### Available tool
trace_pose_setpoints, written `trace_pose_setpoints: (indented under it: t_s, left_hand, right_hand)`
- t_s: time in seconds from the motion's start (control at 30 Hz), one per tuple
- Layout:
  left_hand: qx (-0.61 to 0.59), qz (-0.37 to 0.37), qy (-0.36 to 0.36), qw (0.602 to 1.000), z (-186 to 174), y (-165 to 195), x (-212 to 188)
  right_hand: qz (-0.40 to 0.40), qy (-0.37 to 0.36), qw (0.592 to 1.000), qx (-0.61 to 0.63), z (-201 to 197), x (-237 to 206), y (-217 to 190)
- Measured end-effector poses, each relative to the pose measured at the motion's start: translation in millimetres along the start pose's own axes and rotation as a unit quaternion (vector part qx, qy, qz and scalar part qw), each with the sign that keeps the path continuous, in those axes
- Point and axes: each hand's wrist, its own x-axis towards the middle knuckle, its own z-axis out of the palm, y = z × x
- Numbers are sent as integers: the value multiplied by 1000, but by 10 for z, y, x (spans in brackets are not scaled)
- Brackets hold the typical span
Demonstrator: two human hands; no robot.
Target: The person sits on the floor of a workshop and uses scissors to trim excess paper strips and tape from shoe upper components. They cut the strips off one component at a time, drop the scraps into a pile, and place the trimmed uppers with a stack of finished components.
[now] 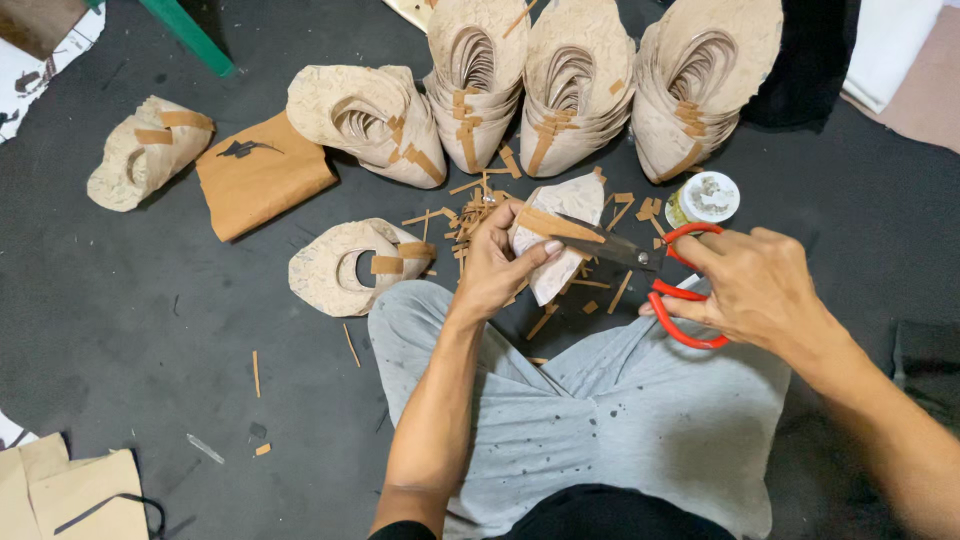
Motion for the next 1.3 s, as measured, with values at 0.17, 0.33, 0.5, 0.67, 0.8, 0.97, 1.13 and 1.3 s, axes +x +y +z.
trace_pose_setpoints:
  t_s: [0.17,0.33,0.5,0.67,0.8,0.97,1.13,1.3]
  left_hand:
    - [13,0,11,1000,-14,-11,0]
    - [-27,-26,19,999,-62,-21,-11]
    - [28,-15,11,999,-41,-118,-2]
    - [48,-11,-10,999,32,-219,8]
    - [51,-2,-10,999,18,-198,8]
    - [48,-16,-8,999,28,-160,10]
    - [11,-17,-5,1000,11,-130,9]
    - [25,10,0,1000,-44,-105,-10]
  right_hand:
    - [-25,-9,999,-31,31,-42,49]
    - [-10,0,1000,-23,22,-76,60]
    - [7,9,1000,-28,31,-45,-18]
    - [6,23,999,-35,77,23,-85]
    - [-8,11,999,-38,110,49,-52]
    - [-9,-20,1000,-8,139,-1,27]
    - [53,-51,997,27,150,-27,41]
    - [64,-7,998,10,64,-40,80]
